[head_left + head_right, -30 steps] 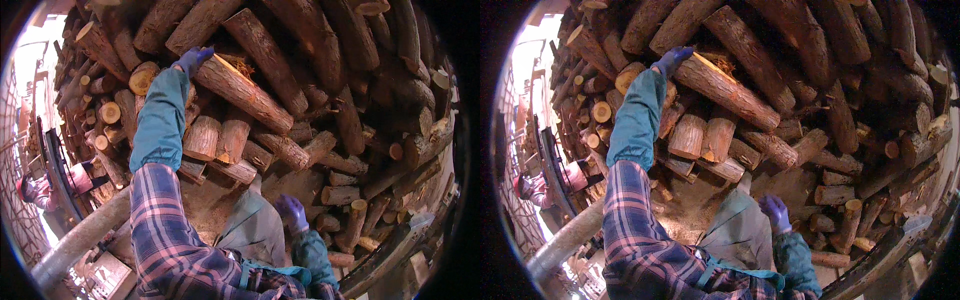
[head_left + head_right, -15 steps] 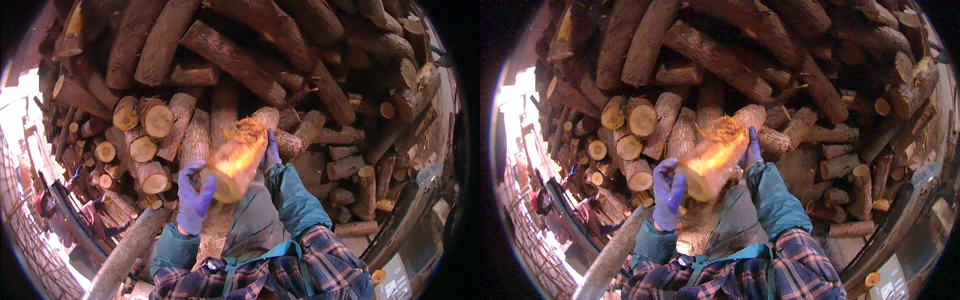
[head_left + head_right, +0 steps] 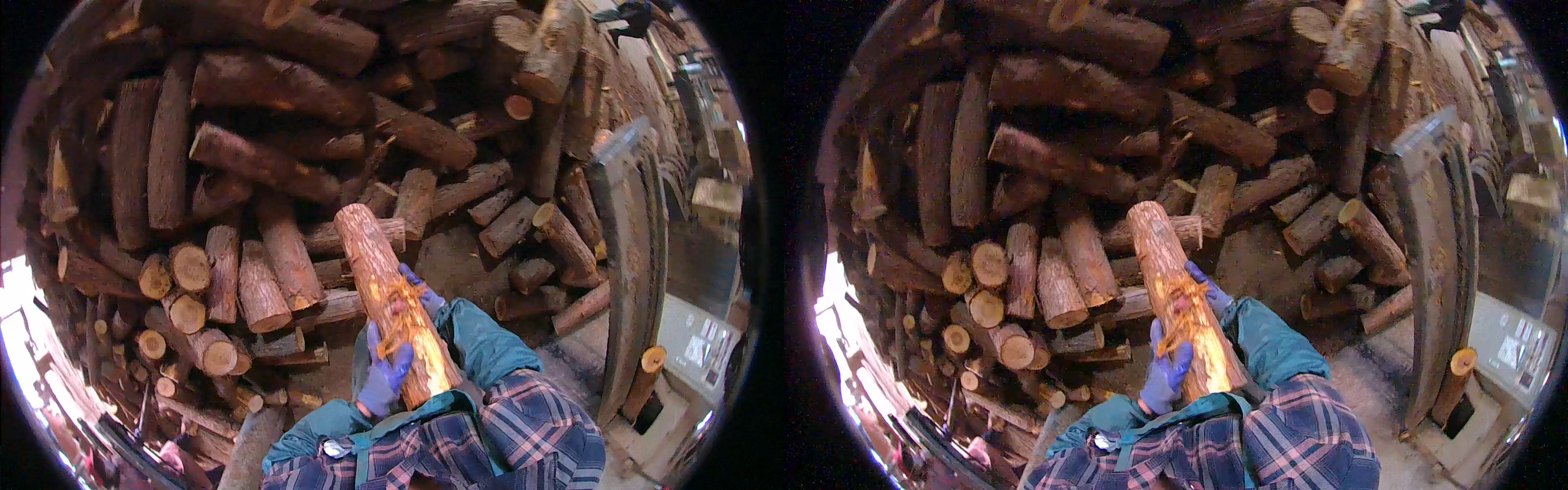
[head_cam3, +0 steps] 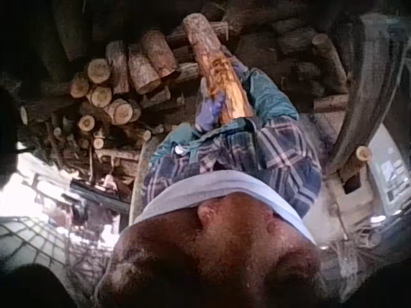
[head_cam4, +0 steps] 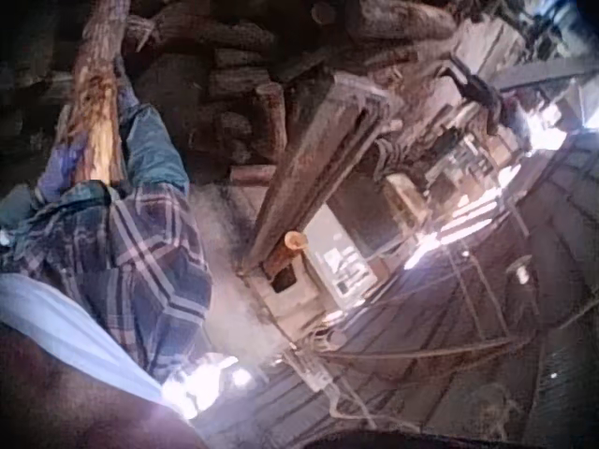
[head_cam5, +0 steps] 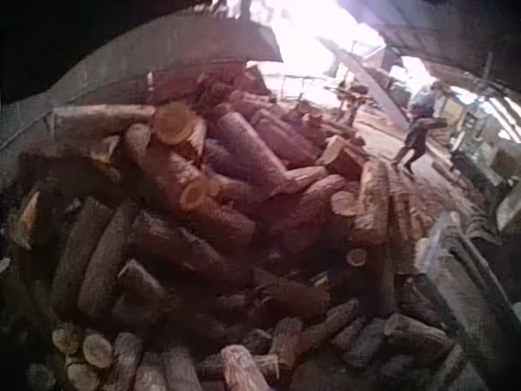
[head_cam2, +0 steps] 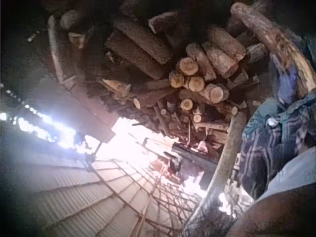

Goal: The person repeatedly picks up logs from a large pile, places them onto a log splitter, and then moves the split pieces to a separate stack. The task involves continuous manual handling of wood in a repetitive cycle.

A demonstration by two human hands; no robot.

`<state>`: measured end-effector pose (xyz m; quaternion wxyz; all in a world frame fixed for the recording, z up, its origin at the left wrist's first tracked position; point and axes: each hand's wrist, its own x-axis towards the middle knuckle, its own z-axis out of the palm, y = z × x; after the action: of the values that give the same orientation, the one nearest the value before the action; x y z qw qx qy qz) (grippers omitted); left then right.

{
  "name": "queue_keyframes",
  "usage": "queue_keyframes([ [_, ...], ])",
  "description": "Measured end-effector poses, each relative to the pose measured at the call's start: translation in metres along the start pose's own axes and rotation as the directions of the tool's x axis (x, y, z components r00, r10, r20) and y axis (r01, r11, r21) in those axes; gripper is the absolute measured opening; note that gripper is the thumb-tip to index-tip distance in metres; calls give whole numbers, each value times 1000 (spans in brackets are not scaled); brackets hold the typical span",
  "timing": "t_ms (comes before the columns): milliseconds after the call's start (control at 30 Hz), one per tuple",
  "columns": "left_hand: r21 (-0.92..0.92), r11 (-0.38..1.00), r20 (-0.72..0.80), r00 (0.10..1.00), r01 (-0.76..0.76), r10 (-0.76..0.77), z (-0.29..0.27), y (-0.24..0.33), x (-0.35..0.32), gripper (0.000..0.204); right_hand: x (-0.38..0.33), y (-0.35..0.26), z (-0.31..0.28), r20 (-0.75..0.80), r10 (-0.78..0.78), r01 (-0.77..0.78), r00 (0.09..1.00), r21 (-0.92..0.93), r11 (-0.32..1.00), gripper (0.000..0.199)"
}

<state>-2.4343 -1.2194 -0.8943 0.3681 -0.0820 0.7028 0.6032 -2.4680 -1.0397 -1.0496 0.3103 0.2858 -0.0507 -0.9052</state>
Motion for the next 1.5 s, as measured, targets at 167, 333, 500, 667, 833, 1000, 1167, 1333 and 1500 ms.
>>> queue_keyframes([
  [167,-42,979,132,970,-199,203,59,21,-64,93,-111,15,52,-123,-116,130,986,114,985,59],
  [333,-102,939,395,853,-329,341,148,35,-101,106,-246,-20,66,115,-466,480,877,-156,864,58],
  [500,-129,721,670,476,-680,569,294,68,-127,84,-449,-79,143,306,-748,576,589,-808,124,66],
  [667,-382,500,793,3,-777,609,456,108,-164,67,-721,-33,184,362,-837,277,410,-924,-264,90],
  [833,-452,335,886,-372,-827,275,512,89,-189,46,-824,-34,71,245,-963,-492,111,-828,-267,100],
  [1000,342,723,940,230,-601,-253,463,-49,-105,48,-823,-53,-58,382,-866,-647,-321,-757,-94,94],
  [1167,614,134,762,629,-778,155,219,-185,93,41,-812,-61,-78,433,-852,-269,-294,-893,-361,64],
  [1333,945,254,233,970,-207,-72,123,-72,94,35,-937,-55,-216,277,-886,300,-372,-867,-397,40],
  [1500,812,575,-121,993,107,-14,39,-143,64,32,-739,-87,-40,372,-719,-105,-587,-916,-388,39],
])
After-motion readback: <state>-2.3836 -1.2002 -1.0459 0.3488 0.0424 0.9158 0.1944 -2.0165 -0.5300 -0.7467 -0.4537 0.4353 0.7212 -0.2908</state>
